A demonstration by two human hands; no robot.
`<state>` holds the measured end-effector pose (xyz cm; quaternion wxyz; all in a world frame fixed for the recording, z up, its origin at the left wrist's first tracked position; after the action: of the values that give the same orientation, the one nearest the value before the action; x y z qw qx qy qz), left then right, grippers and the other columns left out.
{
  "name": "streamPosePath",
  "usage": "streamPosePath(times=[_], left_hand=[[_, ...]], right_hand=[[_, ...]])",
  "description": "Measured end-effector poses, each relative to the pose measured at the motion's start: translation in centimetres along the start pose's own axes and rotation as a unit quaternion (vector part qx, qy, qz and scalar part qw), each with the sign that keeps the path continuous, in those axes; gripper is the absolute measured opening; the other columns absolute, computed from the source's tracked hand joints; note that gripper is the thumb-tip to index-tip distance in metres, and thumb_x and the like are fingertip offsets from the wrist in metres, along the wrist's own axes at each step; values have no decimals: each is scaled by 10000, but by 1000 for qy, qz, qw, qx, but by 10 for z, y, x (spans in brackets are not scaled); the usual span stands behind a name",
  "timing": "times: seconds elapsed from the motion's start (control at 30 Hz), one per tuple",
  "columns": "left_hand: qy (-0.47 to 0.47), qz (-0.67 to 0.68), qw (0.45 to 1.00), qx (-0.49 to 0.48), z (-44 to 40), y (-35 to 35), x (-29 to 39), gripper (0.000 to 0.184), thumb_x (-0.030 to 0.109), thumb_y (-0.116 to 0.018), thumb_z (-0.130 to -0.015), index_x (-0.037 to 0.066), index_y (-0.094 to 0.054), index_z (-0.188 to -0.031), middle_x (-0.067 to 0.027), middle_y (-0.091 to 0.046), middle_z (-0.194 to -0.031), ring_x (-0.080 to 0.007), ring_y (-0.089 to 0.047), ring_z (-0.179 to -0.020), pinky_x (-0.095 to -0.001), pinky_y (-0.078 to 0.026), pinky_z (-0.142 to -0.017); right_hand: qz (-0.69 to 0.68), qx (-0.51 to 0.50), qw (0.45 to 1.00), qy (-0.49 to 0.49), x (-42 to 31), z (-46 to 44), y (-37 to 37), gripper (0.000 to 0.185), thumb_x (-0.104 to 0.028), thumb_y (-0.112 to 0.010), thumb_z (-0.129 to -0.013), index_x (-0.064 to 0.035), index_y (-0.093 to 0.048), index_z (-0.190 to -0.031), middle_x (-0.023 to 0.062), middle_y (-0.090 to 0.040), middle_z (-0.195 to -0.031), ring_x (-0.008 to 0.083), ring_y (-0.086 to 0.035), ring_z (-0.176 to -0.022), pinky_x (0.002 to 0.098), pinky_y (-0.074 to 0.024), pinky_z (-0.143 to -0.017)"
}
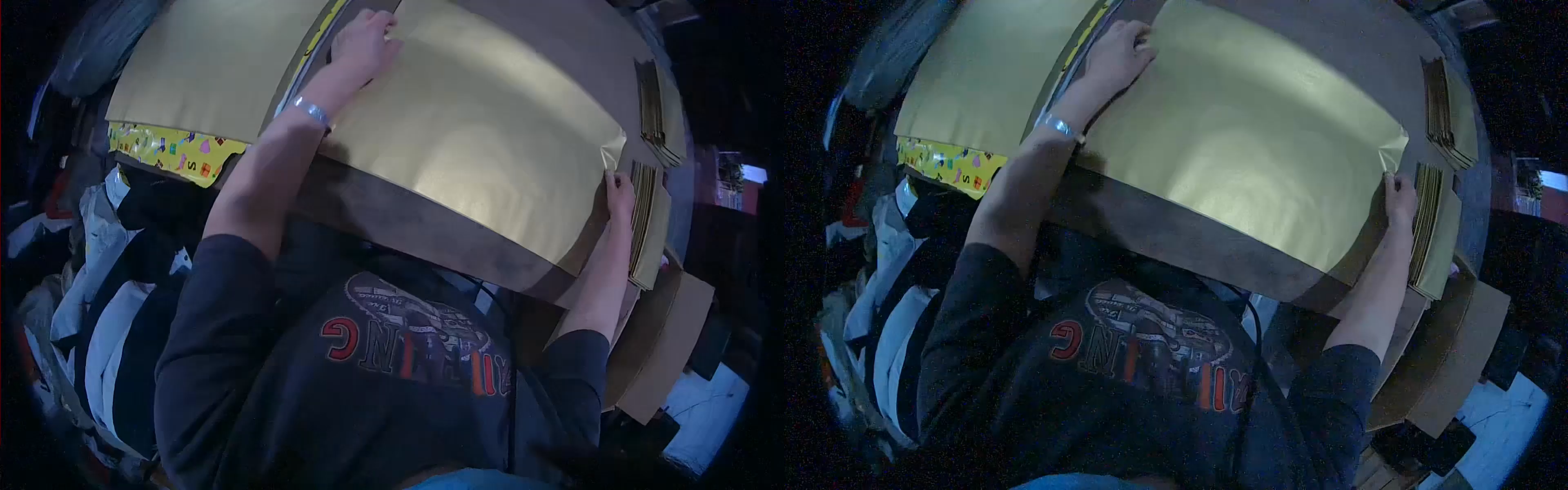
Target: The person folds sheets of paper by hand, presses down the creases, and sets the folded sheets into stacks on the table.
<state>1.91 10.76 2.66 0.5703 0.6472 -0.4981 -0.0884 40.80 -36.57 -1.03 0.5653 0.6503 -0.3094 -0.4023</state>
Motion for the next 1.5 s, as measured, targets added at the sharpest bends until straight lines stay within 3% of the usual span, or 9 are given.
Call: streamPosePath(times=[0.03, 0.1, 0.27, 0.33, 0.47, 0.53, 0.7, 1.17, 1.5], left_hand=[[-22, 9, 999, 37, 16, 11, 31, 297, 293, -696, -803, 101, -685, -1028, -111, -661, -974, -293, -631, -978, -380, -507, -843], [-113, 80, 989, -58, 44, -1, 70, 253, 259, -684, -810, 108, -665, -1012, -86, -616, -1001, -307, -596, -1014, -400, -486, -866], [-231, 54, 965, -108, 87, -30, 108, 374, 337, -661, -853, 136, -608, -1164, -131, -500, -1339, -331, -436, -1277, -494, -347, -1016], [-228, 34, 967, -111, 86, -34, 106, 392, 359, -645, -867, 143, -605, -1192, -132, -472, -1385, -347, -395, -1320, -498, -299, -1055], [-194, -6, 964, -181, 85, -29, 114, 450, 388, -583, -916, 157, -562, -1301, -157, -399, -1463, -360, -290, -1405, -591, -266, -1072], [-206, -25, 960, -190, 84, -34, 113, 476, 404, -561, -929, 170, -529, -1343, -146, -352, -1502, -351, -266, -1419, -610, -234, -1098], [-188, -54, 954, -226, 84, -38, 113, 517, 420, -541, -930, 220, -477, -1403, -128, -304, -1536, -349, -251, -1428, -617, -207, -1109], [-206, -29, 956, -208, 83, -33, 114, 521, 390, -564, -924, 200, -480, -1401, -148, -300, -1539, -381, -243, -1432, -647, -217, -1093], [-215, -27, 960, -178, 83, -32, 115, 502, 403, -569, -906, 165, -530, -1346, -143, -381, -1482, -348, -291, -1410, -630, -261, -1078]], right_hand=[[16, -24, 1000, -9, -2, -1, 2, 416, -441, -575, -926, -49, -640, -1052, 172, -675, -1024, 360, -633, -978, 435, -471, -857], [-15, 4, 1000, -8, -15, 11, 11, 422, -452, -570, -921, -56, -627, -1056, 173, -672, -1030, 369, -624, -998, 443, -474, -866], [24, -9, 998, -65, -40, 22, 29, 421, -390, -635, -888, -54, -608, -1139, 195, -658, -1070, 357, -623, -1022, 430, -483, -865], [162, 64, 985, -17, -76, 36, 45, 417, -357, -622, -889, -74, -574, -1191, 209, -606, -1157, 377, -570, -1092, 457, -468, -896], [20, 160, 975, 152, -169, 46, 18, 559, -389, -545, -926, -1, -462, -1319, 224, -461, -1361, 409, -399, -1295, 482, -350, -1081], [43, 15, 980, 194, -243, 57, 12, 644, -438, -451, -969, 8, -348, -1421, 217, -292, -1509, 391, -216, -1428, 481, -205, -1168], [-32, -84, 944, 317, -319, 64, -21, 705, -498, -374, -983, 11, -286, -1462, 190, -188, -1570, 330, -101, -1475, 482, -145, -1189], [62, -34, 996, -60, -119, -41, -2, 752, -557, -286, -978, -31, -210, -1510, 144, -120, -1600, 292, -75, -1485, 564, -105, -1174], [6, -67, 996, 51, -336, -14, -33, 814, -563, -343, -952, 5, -172, -1510, 172, -82, -1601, 295, -41, -1489, 558, -92, -1173]])
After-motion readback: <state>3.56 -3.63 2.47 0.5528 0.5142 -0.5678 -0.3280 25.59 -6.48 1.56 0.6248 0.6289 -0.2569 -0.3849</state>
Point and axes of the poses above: each hand's wrist, its own z-axis away from the middle knuckle, its own y-axis out of the back of the hand, x = y × z, the point moved 4 cm from there along -z, towards the middle knuckle
